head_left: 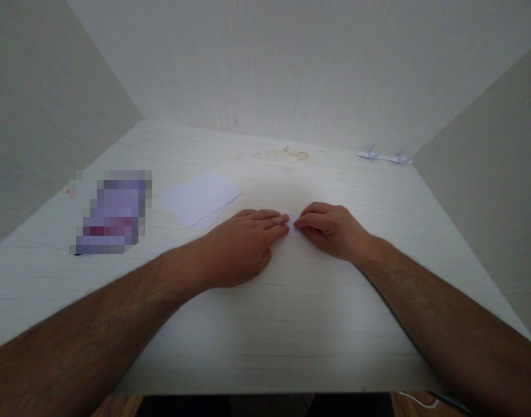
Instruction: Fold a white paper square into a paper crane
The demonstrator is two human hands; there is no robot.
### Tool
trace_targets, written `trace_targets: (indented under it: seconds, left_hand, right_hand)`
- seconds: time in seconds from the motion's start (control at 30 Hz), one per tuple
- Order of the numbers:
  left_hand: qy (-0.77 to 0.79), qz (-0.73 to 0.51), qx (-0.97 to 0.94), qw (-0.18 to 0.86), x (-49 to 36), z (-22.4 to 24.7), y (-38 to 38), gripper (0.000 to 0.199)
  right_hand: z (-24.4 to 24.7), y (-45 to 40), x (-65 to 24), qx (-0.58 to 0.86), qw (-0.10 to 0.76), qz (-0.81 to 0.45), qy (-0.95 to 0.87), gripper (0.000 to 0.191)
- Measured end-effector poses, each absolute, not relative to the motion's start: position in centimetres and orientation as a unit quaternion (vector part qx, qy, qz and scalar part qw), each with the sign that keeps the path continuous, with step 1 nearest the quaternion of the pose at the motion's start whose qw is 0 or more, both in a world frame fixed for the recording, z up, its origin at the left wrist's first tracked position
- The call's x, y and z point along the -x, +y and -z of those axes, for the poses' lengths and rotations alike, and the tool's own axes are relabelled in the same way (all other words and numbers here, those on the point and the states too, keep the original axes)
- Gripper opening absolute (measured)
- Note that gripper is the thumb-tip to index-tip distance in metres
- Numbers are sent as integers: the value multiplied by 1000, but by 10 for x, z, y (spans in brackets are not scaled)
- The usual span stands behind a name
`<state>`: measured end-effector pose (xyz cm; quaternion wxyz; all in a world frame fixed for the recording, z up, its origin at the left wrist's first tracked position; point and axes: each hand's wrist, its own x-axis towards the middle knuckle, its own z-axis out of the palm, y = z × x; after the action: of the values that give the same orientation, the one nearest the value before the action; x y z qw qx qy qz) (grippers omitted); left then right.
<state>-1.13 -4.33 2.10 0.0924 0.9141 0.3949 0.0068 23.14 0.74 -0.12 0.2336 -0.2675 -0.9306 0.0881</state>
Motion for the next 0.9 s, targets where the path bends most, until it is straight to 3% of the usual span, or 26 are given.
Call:
trace_targets:
  seconds: [0.9]
  left_hand:
    - [378,-41,-923,63,12,-19,-46,55]
  right_hand:
    - [2,8,-227,273,229,-110,-928,22]
